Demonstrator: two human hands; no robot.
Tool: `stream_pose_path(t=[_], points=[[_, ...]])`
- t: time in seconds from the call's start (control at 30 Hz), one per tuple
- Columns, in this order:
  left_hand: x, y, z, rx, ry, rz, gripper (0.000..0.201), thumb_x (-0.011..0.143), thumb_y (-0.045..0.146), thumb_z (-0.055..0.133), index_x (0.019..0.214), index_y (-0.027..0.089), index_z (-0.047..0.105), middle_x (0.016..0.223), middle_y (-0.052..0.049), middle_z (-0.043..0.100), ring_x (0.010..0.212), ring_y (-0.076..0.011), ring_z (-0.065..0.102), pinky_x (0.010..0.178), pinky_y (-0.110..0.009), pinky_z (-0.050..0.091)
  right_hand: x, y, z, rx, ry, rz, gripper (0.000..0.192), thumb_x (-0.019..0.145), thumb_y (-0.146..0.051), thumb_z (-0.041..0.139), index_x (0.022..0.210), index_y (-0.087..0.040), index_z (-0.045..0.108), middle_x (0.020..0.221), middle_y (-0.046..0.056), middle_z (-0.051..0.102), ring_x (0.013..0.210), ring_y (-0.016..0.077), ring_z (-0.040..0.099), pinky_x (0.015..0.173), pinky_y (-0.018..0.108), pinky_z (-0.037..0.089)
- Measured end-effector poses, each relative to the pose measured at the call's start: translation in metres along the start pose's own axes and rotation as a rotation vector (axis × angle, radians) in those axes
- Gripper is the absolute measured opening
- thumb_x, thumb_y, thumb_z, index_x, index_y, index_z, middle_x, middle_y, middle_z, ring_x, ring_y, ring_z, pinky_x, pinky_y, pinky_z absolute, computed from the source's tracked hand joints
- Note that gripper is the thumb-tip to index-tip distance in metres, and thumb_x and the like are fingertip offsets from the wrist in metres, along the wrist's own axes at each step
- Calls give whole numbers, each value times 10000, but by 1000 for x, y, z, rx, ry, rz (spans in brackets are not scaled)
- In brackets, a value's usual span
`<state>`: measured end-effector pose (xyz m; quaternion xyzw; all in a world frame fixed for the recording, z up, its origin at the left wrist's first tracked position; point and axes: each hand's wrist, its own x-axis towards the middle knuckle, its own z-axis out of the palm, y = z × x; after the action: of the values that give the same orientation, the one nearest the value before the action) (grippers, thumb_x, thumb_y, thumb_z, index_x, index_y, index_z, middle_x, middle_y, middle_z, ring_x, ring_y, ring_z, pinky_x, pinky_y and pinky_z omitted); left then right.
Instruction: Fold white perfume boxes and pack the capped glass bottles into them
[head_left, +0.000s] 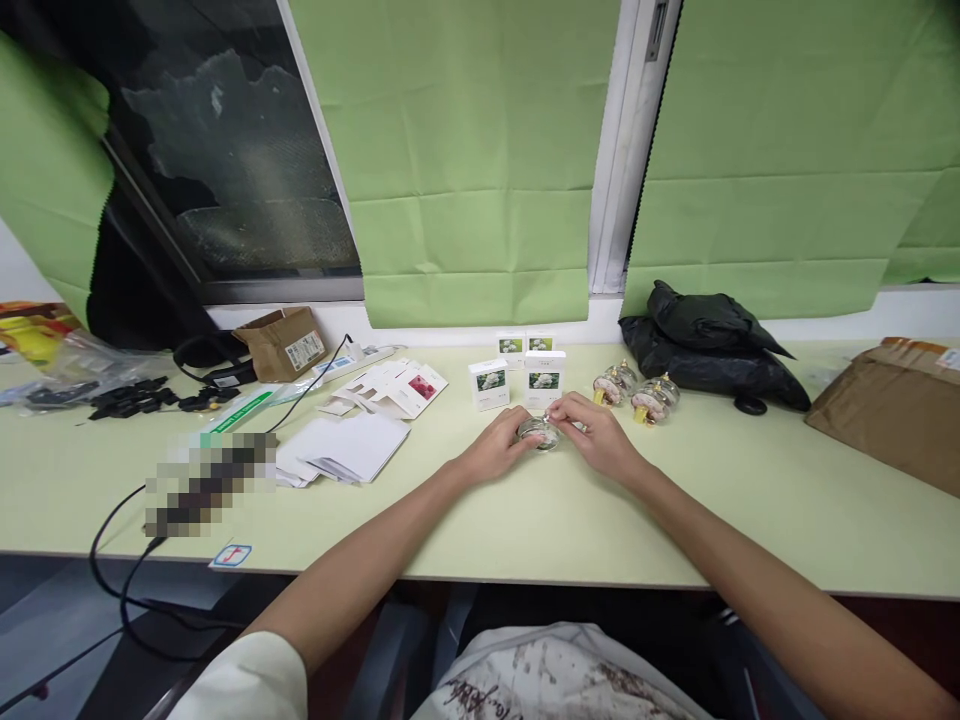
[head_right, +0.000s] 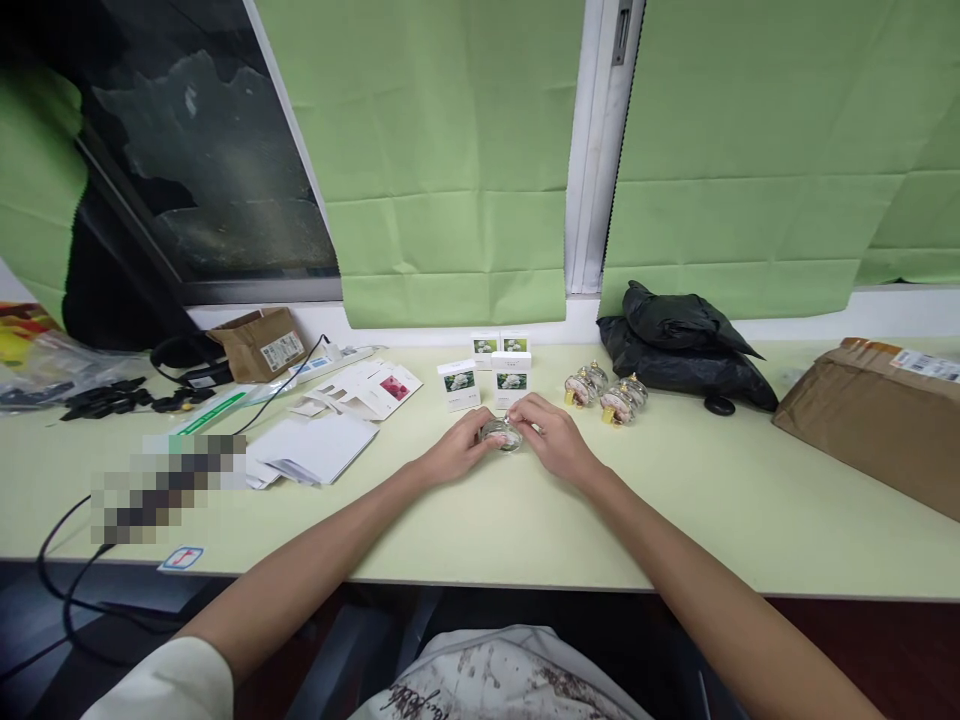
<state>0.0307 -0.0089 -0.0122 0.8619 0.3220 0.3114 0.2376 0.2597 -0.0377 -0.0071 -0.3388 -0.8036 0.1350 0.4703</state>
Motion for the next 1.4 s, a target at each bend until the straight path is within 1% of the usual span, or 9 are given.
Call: stream_pose_path(t=[0.13,0.27,0.4,0.47,0.63,0.8,1.03,1.27,1.4], points=[[1,-4,1,-17,-23,-33,396,1008,573,572,1048,185,642,949,-45,615,891,-206,547,799,-324,422,3,-6,2,-71,-31,-40,171,1047,-184,482,977,-249,624,1059,72,658,979,225,634,875,369,488],[1,-7,2,-30,-32,-68,416,991,581,592,1079,182,671,959,-50,625,906,-213,551,800,-329,434,2,-6,5,-68,-27,-26,151,1056,-198,482,990,-251,607,1072,69,655,1013,226,631,903,375,491],[2,-4,2,-59,-45,-66,415,992,584,583,1015,180,674,910,-35,628,851,-195,536,753,-316,422,-1,-5,5,-47,-24,-4,138,1067,-221,483,1021,-258,607,1237,82,660,1155,239,629,955,391,500],[3,-2,2,-72,-51,-62,415,993,582,579,1019,180,677,905,-33,631,842,-193,537,740,-313,418,-2,-5,4,-73,-23,-20,136,1073,-223,479,1037,-262,604,1247,82,664,1168,242,626,966,399,500],[3,-1,1,-66,-46,-72,388,987,553,588,1004,175,671,917,-47,640,874,-207,556,748,-323,429,0,-8,6,-267,-43,-100,95,1076,-243,489,1058,-257,582,1135,91,662,1078,255,623,914,406,507],[3,-2,1,-60,-52,-63,346,991,520,591,998,181,664,922,-43,641,885,-205,553,753,-323,428,1,-14,10,-481,-54,-107,120,1081,-229,456,1055,-245,572,1074,97,636,1016,266,601,859,400,498],[4,-2,1,-56,-63,-84,360,983,521,609,1033,174,690,954,-49,661,809,-183,544,716,-320,410,-1,-16,14,-369,-5,-72,162,1076,-213,446,1034,-263,595,1055,92,618,1010,270,575,859,419,491],[3,-2,1,-94,-67,-97,417,972,577,610,1039,172,679,944,-39,648,814,-181,540,708,-313,401,1,-8,16,-19,93,104,149,1052,-325,548,932,-253,599,955,47,642,886,227,582,766,380,488],[4,-1,1,-112,-79,-91,433,971,593,602,996,166,666,909,-31,632,793,-174,528,696,-307,396,2,-5,11,-58,54,33,163,1058,-292,537,916,-253,607,1004,59,672,979,250,579,852,414,471]])
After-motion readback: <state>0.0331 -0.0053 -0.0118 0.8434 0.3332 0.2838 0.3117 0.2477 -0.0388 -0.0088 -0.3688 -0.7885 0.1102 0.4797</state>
